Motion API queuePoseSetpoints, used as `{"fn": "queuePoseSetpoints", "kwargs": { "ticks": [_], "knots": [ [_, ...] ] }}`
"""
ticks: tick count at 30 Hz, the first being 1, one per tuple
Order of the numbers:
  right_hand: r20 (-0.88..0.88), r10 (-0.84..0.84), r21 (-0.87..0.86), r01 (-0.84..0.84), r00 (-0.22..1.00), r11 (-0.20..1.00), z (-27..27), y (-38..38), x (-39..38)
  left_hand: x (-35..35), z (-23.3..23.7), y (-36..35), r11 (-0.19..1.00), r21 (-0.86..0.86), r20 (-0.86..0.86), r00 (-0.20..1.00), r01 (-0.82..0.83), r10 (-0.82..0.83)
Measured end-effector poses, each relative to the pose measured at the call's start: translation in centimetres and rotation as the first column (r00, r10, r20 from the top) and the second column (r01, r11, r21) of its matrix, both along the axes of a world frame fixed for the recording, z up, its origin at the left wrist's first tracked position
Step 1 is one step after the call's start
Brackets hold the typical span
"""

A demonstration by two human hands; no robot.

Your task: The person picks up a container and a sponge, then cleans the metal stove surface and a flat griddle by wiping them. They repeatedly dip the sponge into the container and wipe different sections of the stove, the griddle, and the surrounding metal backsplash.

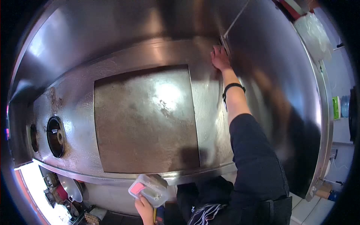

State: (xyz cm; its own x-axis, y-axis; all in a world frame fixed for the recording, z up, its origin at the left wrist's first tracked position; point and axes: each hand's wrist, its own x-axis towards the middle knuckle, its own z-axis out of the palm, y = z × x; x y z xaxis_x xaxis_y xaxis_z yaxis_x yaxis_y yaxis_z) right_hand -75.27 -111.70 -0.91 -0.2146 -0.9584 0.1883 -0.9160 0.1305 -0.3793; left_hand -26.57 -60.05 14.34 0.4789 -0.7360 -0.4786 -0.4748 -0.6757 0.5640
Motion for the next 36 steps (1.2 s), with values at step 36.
{"fn": "queuePoseSetpoints", "kwargs": {
  "ticks": [36],
  "knots": [
    [-0.155,0.365,0.144,-0.345,0.918,0.927,4.0,49.3,34.4,12.8,2.9,26.6,0.974,-0.057,0.02,0.975,-0.219,0.22]
  ]
}}
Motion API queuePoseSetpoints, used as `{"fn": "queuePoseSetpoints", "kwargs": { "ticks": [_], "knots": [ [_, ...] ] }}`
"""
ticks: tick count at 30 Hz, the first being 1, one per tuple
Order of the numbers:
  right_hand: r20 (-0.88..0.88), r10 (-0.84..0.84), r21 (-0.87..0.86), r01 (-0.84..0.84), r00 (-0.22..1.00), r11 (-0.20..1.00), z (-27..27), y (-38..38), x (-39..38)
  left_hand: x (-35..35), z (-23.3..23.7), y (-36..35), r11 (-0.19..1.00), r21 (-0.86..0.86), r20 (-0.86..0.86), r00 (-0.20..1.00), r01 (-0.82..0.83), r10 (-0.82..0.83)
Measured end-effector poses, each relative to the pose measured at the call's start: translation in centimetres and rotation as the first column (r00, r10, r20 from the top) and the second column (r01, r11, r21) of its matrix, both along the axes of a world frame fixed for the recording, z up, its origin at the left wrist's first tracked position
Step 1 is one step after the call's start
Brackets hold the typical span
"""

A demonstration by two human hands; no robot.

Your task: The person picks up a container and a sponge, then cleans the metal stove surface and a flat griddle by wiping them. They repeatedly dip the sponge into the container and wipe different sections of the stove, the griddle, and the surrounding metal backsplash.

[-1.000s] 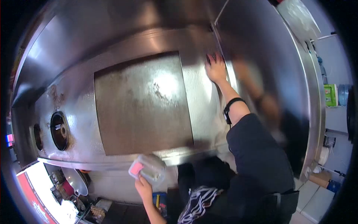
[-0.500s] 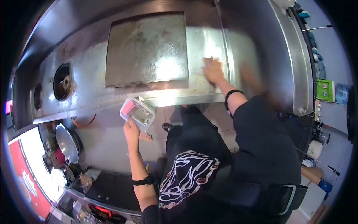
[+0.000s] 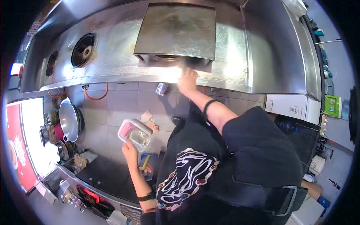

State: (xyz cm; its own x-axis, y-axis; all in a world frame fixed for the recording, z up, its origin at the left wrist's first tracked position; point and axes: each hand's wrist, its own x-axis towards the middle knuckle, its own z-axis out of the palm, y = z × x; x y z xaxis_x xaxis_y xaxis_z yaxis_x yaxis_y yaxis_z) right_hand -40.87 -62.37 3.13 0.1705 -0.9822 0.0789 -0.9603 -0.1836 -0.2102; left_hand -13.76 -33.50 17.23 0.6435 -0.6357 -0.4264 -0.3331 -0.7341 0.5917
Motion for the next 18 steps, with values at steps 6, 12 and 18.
{"fn": "queuePoseSetpoints", "kwargs": {
  "ticks": [6,12,18],
  "knots": [
    [0.187,0.424,-0.074,-0.418,0.886,0.905,-0.7,-3.6,12.3,2.3,-0.2,6.1,0.991,-0.048,-0.002,0.992,-0.123,0.123],
    [-0.008,0.5,0.057,-0.499,0.866,0.865,-0.1,-4.0,0.7,4.7,0.2,10.3,0.97,-0.001,-0.003,0.97,-0.242,0.242],
    [-0.074,-0.178,0.196,0.19,0.981,0.962,1.6,0.6,-15.5,7.8,-2.9,12.6,0.929,-0.085,-0.055,0.933,-0.36,0.357]
  ]
}}
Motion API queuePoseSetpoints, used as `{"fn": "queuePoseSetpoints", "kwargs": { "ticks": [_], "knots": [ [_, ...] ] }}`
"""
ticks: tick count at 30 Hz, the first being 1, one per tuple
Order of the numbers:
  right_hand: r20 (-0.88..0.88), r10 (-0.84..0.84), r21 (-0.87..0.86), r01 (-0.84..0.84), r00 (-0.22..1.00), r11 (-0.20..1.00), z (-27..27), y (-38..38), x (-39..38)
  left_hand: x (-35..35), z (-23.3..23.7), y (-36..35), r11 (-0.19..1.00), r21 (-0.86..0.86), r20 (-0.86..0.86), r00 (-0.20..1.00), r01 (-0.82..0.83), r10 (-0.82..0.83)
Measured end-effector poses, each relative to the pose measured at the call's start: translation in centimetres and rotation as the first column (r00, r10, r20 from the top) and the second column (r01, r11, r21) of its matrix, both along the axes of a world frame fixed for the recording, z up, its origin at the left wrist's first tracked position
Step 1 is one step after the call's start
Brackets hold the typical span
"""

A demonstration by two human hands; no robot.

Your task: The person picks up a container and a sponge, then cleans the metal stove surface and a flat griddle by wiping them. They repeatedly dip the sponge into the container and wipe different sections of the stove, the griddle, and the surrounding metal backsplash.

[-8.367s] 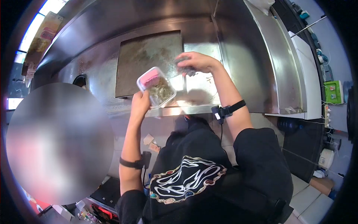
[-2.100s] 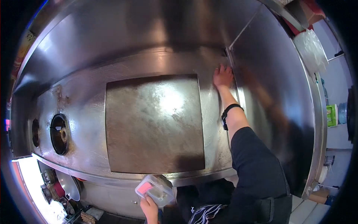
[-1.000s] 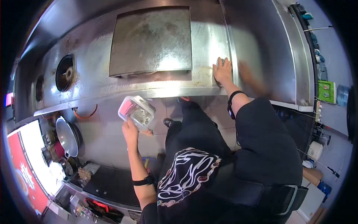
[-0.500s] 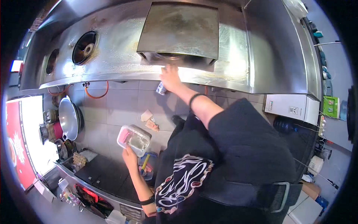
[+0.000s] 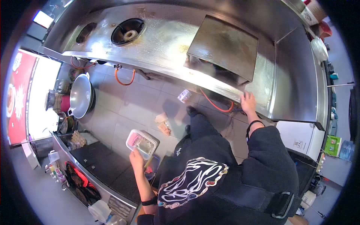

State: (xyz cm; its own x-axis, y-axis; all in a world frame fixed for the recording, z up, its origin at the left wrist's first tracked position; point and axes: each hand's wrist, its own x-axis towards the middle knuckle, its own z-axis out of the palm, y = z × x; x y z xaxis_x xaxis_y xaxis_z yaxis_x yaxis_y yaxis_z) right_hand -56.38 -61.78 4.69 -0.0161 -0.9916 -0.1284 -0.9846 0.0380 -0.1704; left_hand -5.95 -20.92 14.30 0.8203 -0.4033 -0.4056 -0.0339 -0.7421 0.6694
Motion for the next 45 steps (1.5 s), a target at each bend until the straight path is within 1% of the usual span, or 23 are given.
{"fn": "queuePoseSetpoints", "kwargs": {
  "ticks": [4,7,9,11,12,14,17,19,21,23,25,27,28,29,30,31,34,36,37,39,41,43,45],
  "knots": [
    [-0.124,-0.074,0.049,0.08,0.99,0.996,0.4,0.2,4.3,1.2,1.9,-1.4,1.0,-0.001,-0.01,1.0,-0.02,0.02],
    [-0.131,0.243,-0.161,-0.262,0.961,0.951,0.7,0.5,14.2,2.7,3.9,-3.5,0.996,-0.025,-0.104,0.991,-0.091,0.088],
    [-0.067,0.393,-0.077,-0.397,0.917,0.914,2.9,-0.7,22.1,4.3,4.0,-4.3,0.993,-0.03,-0.138,0.984,-0.116,0.111],
    [0.111,0.499,-0.227,-0.467,0.86,0.855,0.8,-2.2,29.0,6.6,2.4,-4.6,0.991,-0.054,-0.109,0.987,-0.125,0.119],
    [-0.089,0.651,-0.195,-0.654,0.754,0.731,3.6,-2.1,32.7,7.6,2.4,-4.8,0.99,-0.052,-0.115,0.985,-0.134,0.127],
    [0.243,0.53,-0.194,-0.495,0.813,0.847,-1.7,-4.6,43.1,11.2,1.9,-6.5,0.994,-0.031,-0.115,0.988,-0.106,0.102],
    [0.239,0.732,-0.333,-0.654,0.638,0.679,-4.0,-8.5,53.5,14.9,0.3,-7.3,0.995,-0.027,0.026,0.995,-0.092,0.092],
    [0.24,0.805,-0.36,-0.72,0.543,0.593,-4.2,-12.1,59.2,17.7,0.5,-8.6,0.989,0.017,-0.077,0.986,-0.147,0.148],
    [0.276,0.929,-0.241,-0.918,0.246,0.314,-2.4,-17.2,64.3,20.2,1.4,-11.2,0.978,-0.047,-0.127,0.972,-0.204,0.197],
    [0.203,0.948,-0.254,-0.922,0.245,0.293,-2.8,-21.0,67.0,23.4,0.7,-12.5,0.969,-0.105,-0.162,0.965,-0.223,0.204],
    [0.079,0.951,-0.235,-0.922,0.298,0.309,-4.5,-25.3,67.8,26.0,2.0,-14.8,0.983,-0.077,-0.08,0.984,-0.165,0.159],
    [0.168,0.784,-0.246,-0.744,0.598,0.621,-4.3,-29.1,65.2,28.2,1.9,-16.5,0.99,-0.061,0.014,0.992,-0.126,0.128],
    [0.182,0.615,-0.074,-0.613,0.767,0.786,-1.4,-31.4,64.4,29.4,1.4,-16.7,0.979,-0.127,-0.03,0.987,-0.159,0.157],
    [0.153,0.407,0.098,-0.424,0.9,0.9,1.8,-33.3,63.3,30.2,1.1,-16.9,0.964,-0.189,-0.073,0.982,-0.186,0.175],
    [-0.027,0.24,0.012,-0.24,0.97,0.971,-0.6,-35.2,60.3,31.4,2.3,-17.7,0.973,-0.149,-0.178,0.972,-0.179,0.152],
    [-0.187,0.039,-0.105,-0.059,0.982,0.993,-3.5,-36.1,58.3,32.3,2.4,-18.5,0.974,-0.142,-0.181,0.972,-0.175,0.148],
    [-0.212,-0.144,-0.166,0.11,0.967,0.98,-3.2,-29.6,60.3,34.7,3.1,-20.2,0.956,-0.237,-0.135,0.981,-0.171,0.141],
    [-0.154,0.32,-0.013,-0.326,0.935,0.945,-4.8,-25.2,62.7,36.5,3.5,-21.3,0.984,-0.164,-0.103,0.993,-0.068,0.051],
    [0.138,0.611,-0.013,-0.616,0.779,0.788,-3.6,-23.4,64.2,37.2,3.6,-21.8,0.984,-0.166,-0.1,0.994,-0.056,0.039],
    [0.102,0.827,-0.131,-0.816,0.553,0.562,-1.3,-23.6,66.0,38.5,4.0,-22.3,1.0,-0.029,-0.073,0.997,0.008,-0.01],
    [0.126,0.78,-0.185,-0.758,0.613,0.626,-5.0,-30.3,65.2,39.0,4.5,-22.9,0.996,-0.089,-0.075,0.997,-0.01,0.003],
    [0.098,0.432,-0.062,-0.428,0.897,0.902,-1.7,-35.8,64.9,39.8,4.8,-23.6,0.99,-0.139,-0.088,0.996,-0.032,0.019],
    [-0.015,0.045,-0.257,-0.047,0.999,0.965,-4.1,-38.3,62.0,40.0,5.2,-23.6,0.992,-0.126,-0.096,0.995,-0.015,0.003]
  ]
}}
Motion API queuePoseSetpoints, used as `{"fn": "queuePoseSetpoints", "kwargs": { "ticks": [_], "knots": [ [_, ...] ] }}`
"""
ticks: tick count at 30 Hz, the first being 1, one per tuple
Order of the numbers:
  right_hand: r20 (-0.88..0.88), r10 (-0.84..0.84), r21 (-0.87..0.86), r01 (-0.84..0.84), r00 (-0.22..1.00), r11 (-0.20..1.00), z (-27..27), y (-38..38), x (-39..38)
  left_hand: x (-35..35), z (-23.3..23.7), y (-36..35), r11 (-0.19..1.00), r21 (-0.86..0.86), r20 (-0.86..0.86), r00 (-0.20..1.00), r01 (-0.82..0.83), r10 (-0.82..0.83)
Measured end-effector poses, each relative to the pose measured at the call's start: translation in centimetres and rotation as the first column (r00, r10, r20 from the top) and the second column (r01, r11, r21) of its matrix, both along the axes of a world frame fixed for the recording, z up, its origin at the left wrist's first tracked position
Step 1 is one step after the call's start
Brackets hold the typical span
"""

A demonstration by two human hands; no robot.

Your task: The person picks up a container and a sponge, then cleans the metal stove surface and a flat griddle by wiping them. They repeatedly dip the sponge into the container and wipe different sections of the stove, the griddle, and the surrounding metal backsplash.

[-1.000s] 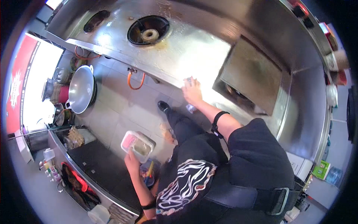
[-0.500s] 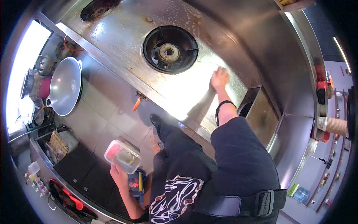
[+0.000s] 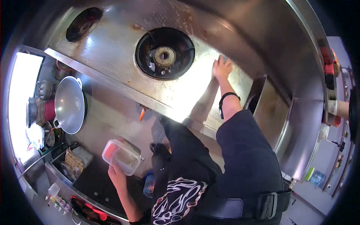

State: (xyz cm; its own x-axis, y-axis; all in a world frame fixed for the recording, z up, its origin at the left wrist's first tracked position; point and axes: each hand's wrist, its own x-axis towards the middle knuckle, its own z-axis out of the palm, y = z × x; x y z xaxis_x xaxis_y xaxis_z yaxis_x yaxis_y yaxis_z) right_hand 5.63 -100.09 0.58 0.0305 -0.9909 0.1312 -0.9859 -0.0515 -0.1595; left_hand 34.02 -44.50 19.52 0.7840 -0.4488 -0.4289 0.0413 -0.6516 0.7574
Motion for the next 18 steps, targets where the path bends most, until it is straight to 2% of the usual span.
{"fn": "queuePoseSetpoints", "kwargs": {
  "ticks": [1,3,4,5,6,7,9,10,12,14,15,16,17,18],
  "knots": [
    [-0.008,-0.024,0.02,0.024,1.0,1.0,-1.3,1.6,-2.8,0.0,0.1,0.3,1.0,0.02,-0.008,1.0,0.024,-0.024],
    [0.039,0.025,-0.118,-0.02,0.999,0.993,-1.6,5.2,-6.8,0.5,-0.9,0.1,1.0,-0.017,-0.04,0.999,0.008,-0.008],
    [-0.002,-0.197,0.011,0.197,0.98,0.98,-0.6,8.8,-7.1,0.7,-1.4,-0.1,0.999,-0.026,-0.034,0.999,0.025,-0.026],
    [-0.008,-0.351,0.023,0.351,0.936,0.936,-0.5,12.4,-7.4,0.9,-2.0,-0.1,0.999,-0.036,-0.045,0.998,0.031,-0.032],
    [-0.054,-0.408,0.028,0.41,0.911,0.912,-0.5,15.5,-6.8,1.0,-2.7,0.2,0.999,-0.037,-0.06,0.997,0.035,-0.038],
    [-0.104,-0.463,0.033,0.468,0.88,0.883,-0.4,18.6,-5.9,1.5,-3.6,0.7,1.0,-0.007,-0.17,0.985,0.004,-0.006],
    [-0.178,-0.054,0.181,0.087,0.982,0.98,1.1,21.6,-4.1,1.6,-3.6,-0.7,1.0,0.024,-0.193,0.981,0.01,-0.005],
    [-0.005,0.207,0.211,-0.202,0.978,0.956,1.6,21.0,-4.0,1.4,-3.6,-1.4,0.998,0.068,-0.219,0.976,0.007,0.008],
    [0.062,0.541,0.212,-0.541,0.839,0.814,3.5,16.3,-2.6,0.9,-2.7,-2.5,0.996,0.084,-0.151,0.988,0.02,-0.007],
    [0.061,0.555,0.083,-0.558,0.83,0.826,1.9,9.2,-1.0,0.4,-2.4,-2.1,0.997,0.067,-0.141,0.99,0.028,-0.019],
    [-0.002,0.493,0.035,-0.492,0.87,0.87,1.2,5.1,0.2,0.0,-2.9,-1.9,0.998,0.064,-0.14,0.99,0.022,-0.012],
    [-0.06,0.421,-0.017,-0.423,0.905,0.906,0.6,1.1,1.4,-0.4,-3.5,-1.4,1.0,-0.008,-0.124,0.992,-0.019,0.018],
    [-0.057,0.365,-0.027,-0.366,0.929,0.93,-0.1,-2.6,2.7,-0.6,-4.0,-0.9,0.995,-0.082,-0.108,0.993,-0.058,0.049],
    [-0.054,0.307,-0.039,-0.309,0.95,0.95,-0.7,-5.5,3.8,-0.7,-4.3,-0.3,0.995,-0.085,-0.104,0.993,-0.061,0.052]
  ]
}}
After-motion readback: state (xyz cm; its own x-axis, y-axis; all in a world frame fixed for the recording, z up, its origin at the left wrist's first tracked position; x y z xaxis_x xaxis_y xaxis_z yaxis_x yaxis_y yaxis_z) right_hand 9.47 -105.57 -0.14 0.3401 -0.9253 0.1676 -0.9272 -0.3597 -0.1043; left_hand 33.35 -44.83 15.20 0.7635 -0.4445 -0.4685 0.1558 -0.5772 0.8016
